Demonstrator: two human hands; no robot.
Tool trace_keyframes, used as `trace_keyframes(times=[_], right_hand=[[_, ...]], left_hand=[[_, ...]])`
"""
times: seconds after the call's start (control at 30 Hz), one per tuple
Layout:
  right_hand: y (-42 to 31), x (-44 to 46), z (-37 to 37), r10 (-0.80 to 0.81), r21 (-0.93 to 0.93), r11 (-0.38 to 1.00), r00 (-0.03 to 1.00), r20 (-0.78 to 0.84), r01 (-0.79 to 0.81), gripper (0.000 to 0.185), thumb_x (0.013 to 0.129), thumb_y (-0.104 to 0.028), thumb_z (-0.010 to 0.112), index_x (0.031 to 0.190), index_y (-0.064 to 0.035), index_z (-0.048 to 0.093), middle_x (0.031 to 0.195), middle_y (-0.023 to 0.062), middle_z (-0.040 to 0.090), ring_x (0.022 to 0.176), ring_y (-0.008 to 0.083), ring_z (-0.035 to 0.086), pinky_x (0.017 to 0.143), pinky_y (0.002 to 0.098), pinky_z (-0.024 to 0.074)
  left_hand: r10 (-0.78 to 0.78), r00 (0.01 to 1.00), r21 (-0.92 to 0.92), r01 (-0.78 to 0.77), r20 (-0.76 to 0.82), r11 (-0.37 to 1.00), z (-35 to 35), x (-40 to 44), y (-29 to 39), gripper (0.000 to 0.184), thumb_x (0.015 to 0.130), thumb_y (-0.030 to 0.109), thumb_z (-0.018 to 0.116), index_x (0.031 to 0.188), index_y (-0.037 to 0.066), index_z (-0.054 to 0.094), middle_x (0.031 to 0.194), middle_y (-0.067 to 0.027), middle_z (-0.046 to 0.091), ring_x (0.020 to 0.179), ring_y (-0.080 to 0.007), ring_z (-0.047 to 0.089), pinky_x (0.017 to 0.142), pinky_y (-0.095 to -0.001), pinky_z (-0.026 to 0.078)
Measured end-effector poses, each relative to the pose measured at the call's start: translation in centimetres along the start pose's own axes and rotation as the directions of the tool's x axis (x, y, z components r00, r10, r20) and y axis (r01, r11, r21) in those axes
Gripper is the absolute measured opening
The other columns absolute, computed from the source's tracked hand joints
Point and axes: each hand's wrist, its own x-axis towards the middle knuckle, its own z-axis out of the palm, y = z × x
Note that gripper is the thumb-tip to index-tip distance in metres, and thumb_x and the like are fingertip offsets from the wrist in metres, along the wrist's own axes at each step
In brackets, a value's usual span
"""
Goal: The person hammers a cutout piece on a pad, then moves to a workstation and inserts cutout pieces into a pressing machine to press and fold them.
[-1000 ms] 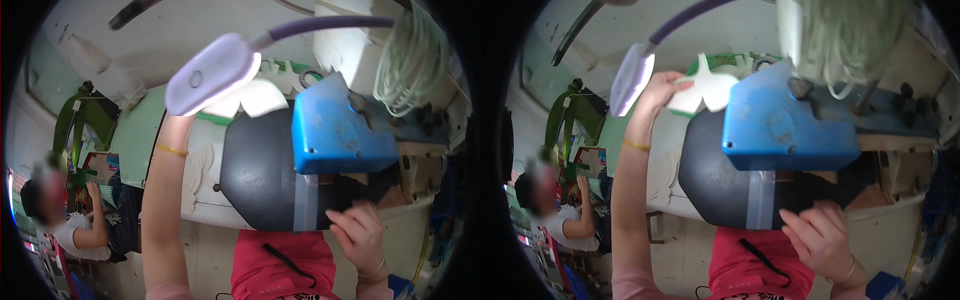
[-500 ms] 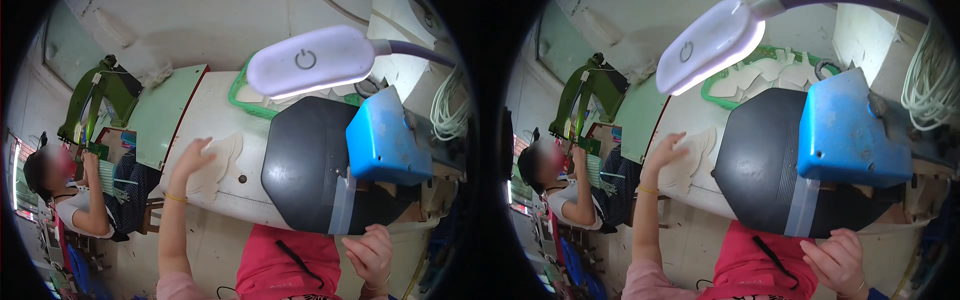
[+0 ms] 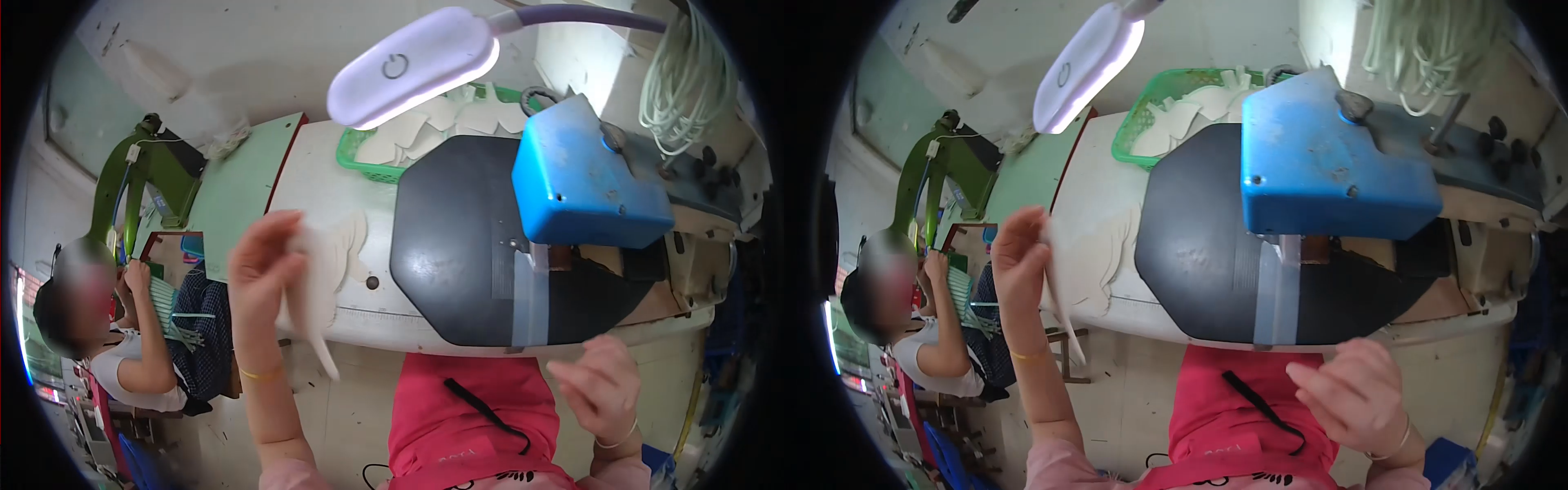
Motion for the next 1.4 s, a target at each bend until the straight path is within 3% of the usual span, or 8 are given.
trace_keyframes(times=[0.03,0.1,0.13,0.23,0.43,0.73,0.83,1.4], right_hand=[[0.1,0.5,-0.1,0.034,0.019,0.999,0.999,-0.038,-0.033,0.027,0.071,-0.008,0.074,0.098,-0.0078,0.072,0.080,0.0041,0.058,0.072,0.0236,0.055,0.075,0.0381,0.0494],[0.3,2.1,0.6,0.168,0.013,0.986,0.976,-0.138,-0.168,0.026,0.074,-0.006,0.071,0.100,-0.0061,0.071,0.088,0.0070,0.062,0.079,0.0264,0.058,0.079,0.0398,0.0481],[0.6,2.9,1.2,0.231,0.017,0.973,0.954,-0.192,-0.232,0.025,0.076,-0.006,0.070,0.101,-0.0052,0.070,0.091,0.0085,0.064,0.083,0.0277,0.059,0.081,0.0406,0.0474],[2.4,4.1,2.5,0.192,-0.089,0.972,0.953,-0.232,-0.218,0.023,0.079,-0.007,0.068,0.102,-0.0039,0.069,0.101,0.0109,0.067,0.095,0.0290,0.059,0.090,0.0420,0.0428],[3.5,4.6,3.1,0.171,-0.144,0.970,0.971,-0.168,-0.196,0.019,0.079,-0.008,0.069,0.098,-0.0047,0.069,0.108,0.0080,0.069,0.105,0.0259,0.059,0.101,0.0449,0.0345],[3.4,5.7,3.3,0.199,-0.077,0.974,0.963,-0.180,-0.215,0.008,0.081,-0.008,0.068,0.089,-0.0058,0.069,0.104,0.0062,0.070,0.103,0.0206,0.061,0.101,0.0443,0.0309],[3.5,5.7,3.4,0.196,-0.093,0.972,0.963,-0.185,-0.216,0.008,0.081,-0.007,0.068,0.089,-0.0059,0.069,0.103,0.0052,0.071,0.101,0.0195,0.062,0.101,0.0441,0.0310],[3.6,5.7,3.2,0.214,-0.032,0.974,0.961,-0.177,-0.223,0.006,0.082,-0.008,0.069,0.087,-0.0063,0.067,0.101,0.0057,0.070,0.102,0.0208,0.060,0.103,0.0454,0.0291]], left_hand=[[0.048,0.989,0.124,-0.066,0.140,0.990,3.7,0.5,1.3,0.030,0.078,-0.003,0.068,0.107,0.002,0.065,0.102,-0.0055,0.065,0.091,-0.0156,0.062,0.078,-0.0284,0.050],[0.203,0.881,0.378,-0.378,0.426,0.845,10.3,1.6,1.0,0.025,0.077,-0.003,0.066,0.100,0.004,0.067,0.098,-0.0108,0.064,0.092,-0.0269,0.062,0.080,-0.0357,0.049],[0.069,0.877,0.384,-0.278,0.476,0.880,13.1,1.3,0.7,0.021,0.075,-0.002,0.065,0.096,0.002,0.065,0.093,-0.0128,0.059,0.090,-0.0309,0.059,0.079,-0.0377,0.048],[0.286,0.773,0.541,-0.610,0.566,0.578,16.6,1.0,-0.4,0.018,0.075,0.009,0.067,0.093,0.007,0.065,0.099,-0.0074,0.054,0.099,-0.0291,0.050,0.086,-0.0404,0.041],[0.144,0.794,0.635,-0.568,0.591,0.523,17.5,-0.8,0.3,0.042,0.079,0.016,0.068,0.117,0.001,0.060,0.114,-0.0101,0.052,0.105,-0.0291,0.049,0.089,-0.0418,0.040],[0.123,0.825,0.687,-0.533,0.552,0.494,18.3,-1.7,0.4,0.043,0.082,0.017,0.066,0.119,-0.001,0.059,0.117,-0.0107,0.050,0.107,-0.0300,0.048,0.089,-0.0422,0.040],[0.076,0.842,0.695,-0.488,0.534,0.528,18.5,-1.7,0.5,0.044,0.081,0.012,0.069,0.123,0.004,0.059,0.119,-0.0095,0.051,0.110,-0.0316,0.047,0.088,-0.0430,0.038],[0.117,0.805,0.683,-0.561,0.581,0.467,18.5,-1.3,0.5,0.045,0.081,0.014,0.063,0.123,0.001,0.058,0.118,-0.0103,0.052,0.109,-0.0282,0.049,0.090,-0.0403,0.039]])
